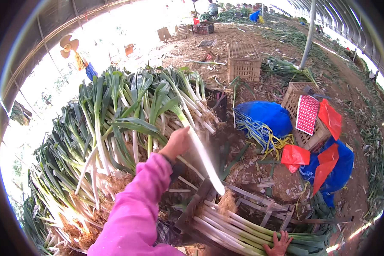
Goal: The person gathers leeks from a pile, places them into a metal frame, and trims the roots and leaves using a blade. The person then removes the trimmed leeks from the frame and sets them aside.
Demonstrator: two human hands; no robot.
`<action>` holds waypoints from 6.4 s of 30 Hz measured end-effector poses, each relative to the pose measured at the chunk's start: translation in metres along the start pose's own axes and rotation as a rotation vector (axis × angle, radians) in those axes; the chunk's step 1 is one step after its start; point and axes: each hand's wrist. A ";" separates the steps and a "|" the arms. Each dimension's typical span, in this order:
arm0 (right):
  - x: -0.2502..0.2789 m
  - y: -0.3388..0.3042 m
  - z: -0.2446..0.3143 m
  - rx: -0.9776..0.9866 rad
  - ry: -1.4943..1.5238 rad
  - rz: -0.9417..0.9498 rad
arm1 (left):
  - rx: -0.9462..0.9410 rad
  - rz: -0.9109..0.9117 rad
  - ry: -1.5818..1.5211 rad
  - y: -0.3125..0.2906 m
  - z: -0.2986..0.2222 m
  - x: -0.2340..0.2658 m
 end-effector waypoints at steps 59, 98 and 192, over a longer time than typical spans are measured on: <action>-0.036 0.008 -0.008 -0.043 0.122 -0.248 | -0.768 1.647 1.328 -0.370 -0.010 -0.428; 0.020 0.003 -0.114 -0.506 0.299 -0.719 | -0.369 0.923 1.525 -0.199 0.371 -0.104; -0.034 0.039 -0.031 -0.121 0.095 -0.226 | -0.013 -0.301 0.424 -0.004 -0.042 -0.044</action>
Point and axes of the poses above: each hand's wrist, its own y-axis towards the middle knuckle, its own x-axis out of the back of the hand, z = x × y, and after that the axes turned 8 degrees about -y, right-handed
